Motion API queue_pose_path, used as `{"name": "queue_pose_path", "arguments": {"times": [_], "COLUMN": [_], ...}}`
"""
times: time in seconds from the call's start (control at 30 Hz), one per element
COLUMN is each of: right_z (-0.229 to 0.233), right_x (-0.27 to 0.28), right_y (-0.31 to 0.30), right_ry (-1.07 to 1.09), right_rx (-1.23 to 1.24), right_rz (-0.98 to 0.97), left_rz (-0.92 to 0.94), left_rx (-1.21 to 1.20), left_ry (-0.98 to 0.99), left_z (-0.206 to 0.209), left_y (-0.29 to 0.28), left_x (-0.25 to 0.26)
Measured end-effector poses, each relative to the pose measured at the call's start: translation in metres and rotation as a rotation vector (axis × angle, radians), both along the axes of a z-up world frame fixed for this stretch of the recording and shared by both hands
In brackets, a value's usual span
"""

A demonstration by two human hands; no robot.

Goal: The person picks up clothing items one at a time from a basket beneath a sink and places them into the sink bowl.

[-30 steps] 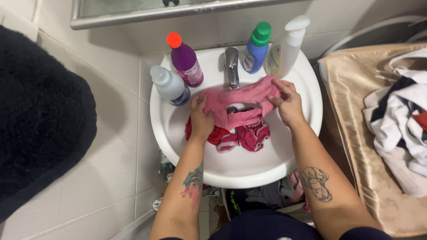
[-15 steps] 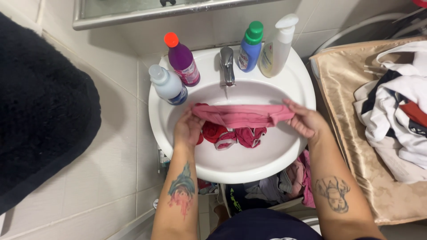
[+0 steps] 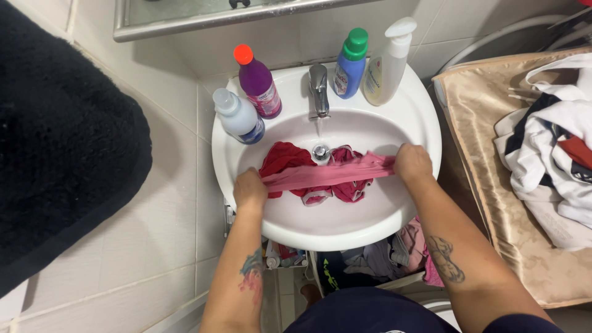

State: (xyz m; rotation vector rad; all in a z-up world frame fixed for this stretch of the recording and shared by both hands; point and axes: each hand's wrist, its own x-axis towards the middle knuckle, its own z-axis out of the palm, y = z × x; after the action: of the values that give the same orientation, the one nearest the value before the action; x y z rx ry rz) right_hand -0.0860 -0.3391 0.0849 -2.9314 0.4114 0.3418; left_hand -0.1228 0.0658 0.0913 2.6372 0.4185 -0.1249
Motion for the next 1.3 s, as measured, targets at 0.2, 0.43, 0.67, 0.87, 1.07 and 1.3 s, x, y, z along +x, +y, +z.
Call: {"name": "queue_pose_path", "arguments": {"times": [0.2,0.43,0.67,0.87,1.07,1.3], "right_z": [0.008,0.012,0.018,0.009,-0.047,-0.088], "right_x": [0.016,0.027,0.039,0.041,0.102,0.101], "right_y": [-0.009,0.024,0.055,0.11,0.134,0.139], "right_ry": [0.145,0.249,-0.236,-0.116,0.108,0.035], "right_rx": [1.53,2.008,0.994,1.037,1.833,0.538], "right_rz": [-0.414,-0.231,-0.016,0.477,-0.169,0.352], "left_rz": [0.308,0.339,0.093,0.022,-0.423,-0.195], "left_rx": [-1.04,-1.974,-1.099,-0.181,-0.159,-0.224], "left_ry": [0.262,0.124,-0.307,-0.586,-0.217,-0.318], "left_z": [-0.013,-0.01,0.045,0.061,0.047,0.019], "left_y": [-0.003,-0.04,-0.017,-0.008,-0.03,-0.034], "left_x": [0.021,0.032,0.03,0.008,-0.041,-0.068]}}
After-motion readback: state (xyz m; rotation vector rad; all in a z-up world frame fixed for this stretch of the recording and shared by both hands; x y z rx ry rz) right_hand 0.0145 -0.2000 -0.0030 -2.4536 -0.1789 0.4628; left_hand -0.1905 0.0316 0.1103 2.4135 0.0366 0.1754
